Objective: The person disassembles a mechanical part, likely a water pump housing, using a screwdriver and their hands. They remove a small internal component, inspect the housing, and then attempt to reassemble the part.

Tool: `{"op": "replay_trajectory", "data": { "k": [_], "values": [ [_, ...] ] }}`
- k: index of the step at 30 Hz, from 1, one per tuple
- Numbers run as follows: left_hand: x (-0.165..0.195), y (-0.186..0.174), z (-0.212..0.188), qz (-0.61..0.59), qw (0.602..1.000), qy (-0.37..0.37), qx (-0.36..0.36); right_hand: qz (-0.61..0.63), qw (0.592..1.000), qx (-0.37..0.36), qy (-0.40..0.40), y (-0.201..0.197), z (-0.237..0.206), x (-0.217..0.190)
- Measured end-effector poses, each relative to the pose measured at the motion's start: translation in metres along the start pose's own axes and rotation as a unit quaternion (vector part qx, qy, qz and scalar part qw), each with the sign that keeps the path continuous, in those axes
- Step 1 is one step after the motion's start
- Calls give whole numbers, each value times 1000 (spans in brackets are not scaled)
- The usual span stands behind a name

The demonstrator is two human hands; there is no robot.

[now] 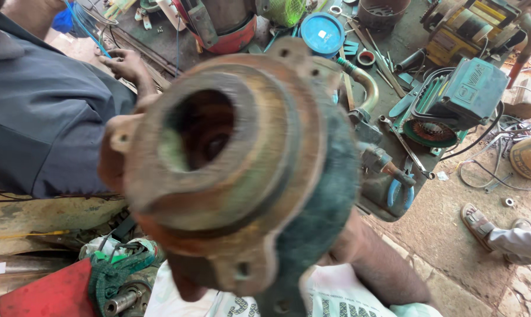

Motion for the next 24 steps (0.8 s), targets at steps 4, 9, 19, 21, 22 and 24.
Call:
{"op": "replay_trajectory", "data": {
  "k": [4, 9, 19, 21, 22, 24],
  "values": [
    [3, -8, 4, 4, 1000, -4, 14, -4, 1000, -8, -13, 9, 2, 5],
    [-1, -18, 12, 11, 999, -16, 27, -23, 998, 45, -31, 6, 20, 17],
    [-3, -22, 11, 9, 999, -27, 33, -43, 999, -13, -9, 2, 2, 7],
    [-2, -24, 12, 12, 999, -27, 38, -32, 999, -15, 0, 2, -4, 7],
    [-1, -25, 12, 12, 999, -27, 36, -18, 1000, -12, 12, 1, -5, 7],
    [1, -26, 13, 14, 999, -29, 37, -27, 999, -20, -6, 1, -5, 8]
  ]
}}
Point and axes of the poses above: each hand's wrist, its own z-axis towards the middle knuckle, its own y-axis out of the palm, x = y × z, the point moved 4 cm from there along z, towards the middle knuckle, and after that the axes turned 14 degrees about x, right-handed, at the moved point
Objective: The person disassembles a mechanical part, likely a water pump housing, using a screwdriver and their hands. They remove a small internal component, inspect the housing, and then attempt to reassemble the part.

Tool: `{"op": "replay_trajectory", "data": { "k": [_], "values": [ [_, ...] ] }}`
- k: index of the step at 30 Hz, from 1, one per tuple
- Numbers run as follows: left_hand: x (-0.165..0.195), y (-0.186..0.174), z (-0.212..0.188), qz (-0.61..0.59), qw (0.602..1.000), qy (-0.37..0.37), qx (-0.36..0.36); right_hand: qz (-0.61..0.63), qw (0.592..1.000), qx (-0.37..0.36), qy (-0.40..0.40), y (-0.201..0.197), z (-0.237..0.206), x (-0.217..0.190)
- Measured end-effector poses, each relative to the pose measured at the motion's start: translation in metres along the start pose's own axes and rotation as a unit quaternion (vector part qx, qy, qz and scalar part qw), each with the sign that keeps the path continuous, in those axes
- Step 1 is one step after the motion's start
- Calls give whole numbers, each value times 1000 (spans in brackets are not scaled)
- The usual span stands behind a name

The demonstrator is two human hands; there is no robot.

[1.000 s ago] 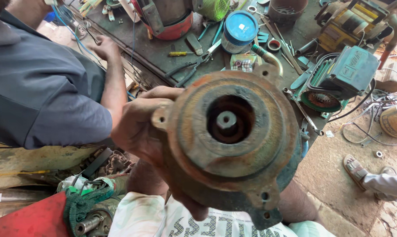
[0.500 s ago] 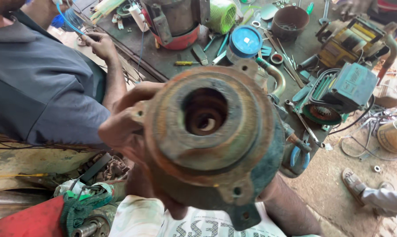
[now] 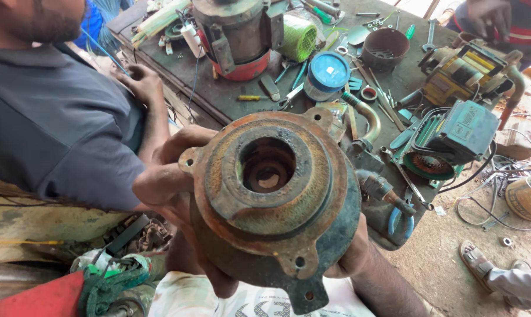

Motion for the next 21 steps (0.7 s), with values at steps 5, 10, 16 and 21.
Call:
{"op": "replay_trajectory", "data": {
  "k": [5, 10, 16, 21],
  "values": [
    [5, -2, 6, 4, 1000, -2, 4, 0, 999, 17, -27, 3, 11, 5],
    [4, -4, 20, 2, 1000, -2, 11, 9, 999, 27, -29, 9, 16, 0],
    [0, -7, 23, -5, 1000, -6, 13, 17, 999, 25, -25, 8, 8, -10],
    [0, -8, 23, -11, 1000, -7, 14, 18, 999, 39, -26, 9, 13, -10]
  ]
}}
Point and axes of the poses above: each hand's wrist, its own z-axis towards the middle knuckle, its own y-axis out of the palm, x = y × z, the point moved 4 cm from there along z, towards the middle knuckle, and after that the axes turned 14 degrees about x, right-handed, at the moved point
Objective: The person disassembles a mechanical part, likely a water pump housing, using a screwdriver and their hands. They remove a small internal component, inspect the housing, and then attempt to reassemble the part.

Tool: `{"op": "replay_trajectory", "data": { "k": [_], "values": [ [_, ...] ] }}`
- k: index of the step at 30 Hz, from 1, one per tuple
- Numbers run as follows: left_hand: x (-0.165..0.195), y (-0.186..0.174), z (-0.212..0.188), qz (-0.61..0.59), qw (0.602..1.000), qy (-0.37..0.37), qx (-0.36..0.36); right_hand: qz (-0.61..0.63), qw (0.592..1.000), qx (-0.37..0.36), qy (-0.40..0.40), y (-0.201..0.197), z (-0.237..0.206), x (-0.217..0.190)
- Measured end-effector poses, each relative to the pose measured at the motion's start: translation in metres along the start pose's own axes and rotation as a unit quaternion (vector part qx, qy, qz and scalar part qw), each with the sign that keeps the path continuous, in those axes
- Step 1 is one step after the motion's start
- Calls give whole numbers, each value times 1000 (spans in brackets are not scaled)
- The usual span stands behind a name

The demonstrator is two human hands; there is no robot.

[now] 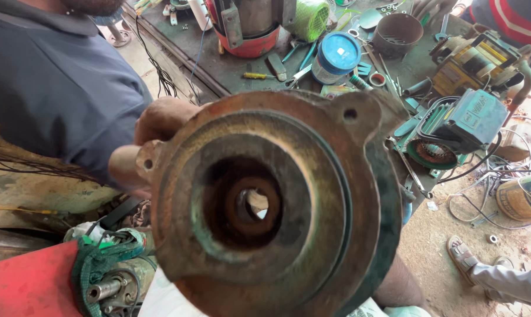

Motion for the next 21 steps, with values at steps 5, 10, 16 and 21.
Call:
{"op": "replay_trajectory", "data": {
  "k": [5, 10, 16, 21],
  "values": [
    [3, 1, -10, -4, 1000, -7, -5, 5, 999, 32, -3, 6, 11, 9],
    [2, -5, -7, -5, 1000, -3, -6, 8, 999, 42, 1, 6, 13, 13],
    [11, -13, -8, -2, 1000, -4, -9, 0, 999, 37, 2, 7, 12, 6],
    [13, -13, -9, -4, 1000, -8, -17, -11, 1000, 8, 17, 3, 3, -8]
  ]
}}
Point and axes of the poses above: each hand's wrist, its own z-axis towards the middle knuckle, its own y-axis out of the palm, x = y × z, the point moved 4 cm from there along z, towards the middle knuckle, and after that the axes turned 14 degrees about x, right-handed, at the moved point
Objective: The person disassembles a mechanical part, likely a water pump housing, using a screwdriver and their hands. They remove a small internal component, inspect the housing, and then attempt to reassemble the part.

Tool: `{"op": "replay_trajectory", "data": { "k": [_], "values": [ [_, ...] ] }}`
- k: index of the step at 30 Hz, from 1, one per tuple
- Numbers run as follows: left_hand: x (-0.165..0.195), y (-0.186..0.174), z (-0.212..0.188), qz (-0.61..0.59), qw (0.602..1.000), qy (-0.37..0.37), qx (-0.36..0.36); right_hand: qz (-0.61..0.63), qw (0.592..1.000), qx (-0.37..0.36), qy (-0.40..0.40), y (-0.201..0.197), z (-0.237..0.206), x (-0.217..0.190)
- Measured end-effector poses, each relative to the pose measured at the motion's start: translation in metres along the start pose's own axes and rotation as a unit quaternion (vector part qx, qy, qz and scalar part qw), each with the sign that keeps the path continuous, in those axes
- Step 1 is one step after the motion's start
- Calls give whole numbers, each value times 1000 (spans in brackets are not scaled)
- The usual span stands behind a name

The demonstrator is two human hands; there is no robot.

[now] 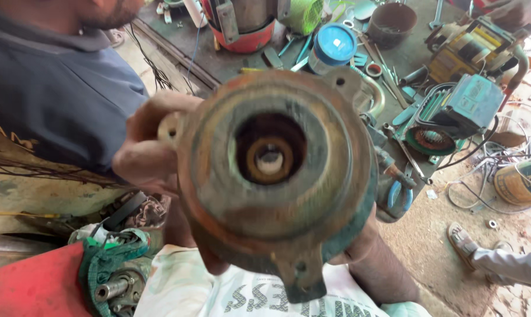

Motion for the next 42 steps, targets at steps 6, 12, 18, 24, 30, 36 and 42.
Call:
{"op": "replay_trajectory", "data": {
  "k": [6, 12, 18, 24, 30, 36, 42],
  "values": [
    [2, -1, 1, 5, 1000, -7, 1, -7, 1000, -15, -9, -1, -11, -10],
    [17, 4, 5, 0, 1000, -6, -10, -10, 999, -31, -7, 0, -12, -13],
    [4, 13, 14, -1, 1000, -7, -10, -28, 997, -65, 30, -2, -24, -1],
    [2, 14, 8, -2, 1000, -6, -13, -41, 998, -52, 7, -3, -25, -2],
    [3, 12, 26, 3, 1000, -9, -3, -39, 996, -43, 64, 2, -16, -11],
    [8, 11, 33, -2, 1000, -2, 9, -50, 998, -17, -37, 4, -8, -13],
    [8, 12, 43, -3, 1000, 9, 14, -27, 996, -61, 55, -7, -24, -15]
  ]
}}
Point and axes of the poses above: each hand's wrist, its own z-axis towards the middle knuckle, its own y-axis out of the palm, x = y × z, the point moved 4 cm from there along z, towards the middle knuckle, and after that the axes turned 14 degrees about x, right-handed, at the moved point
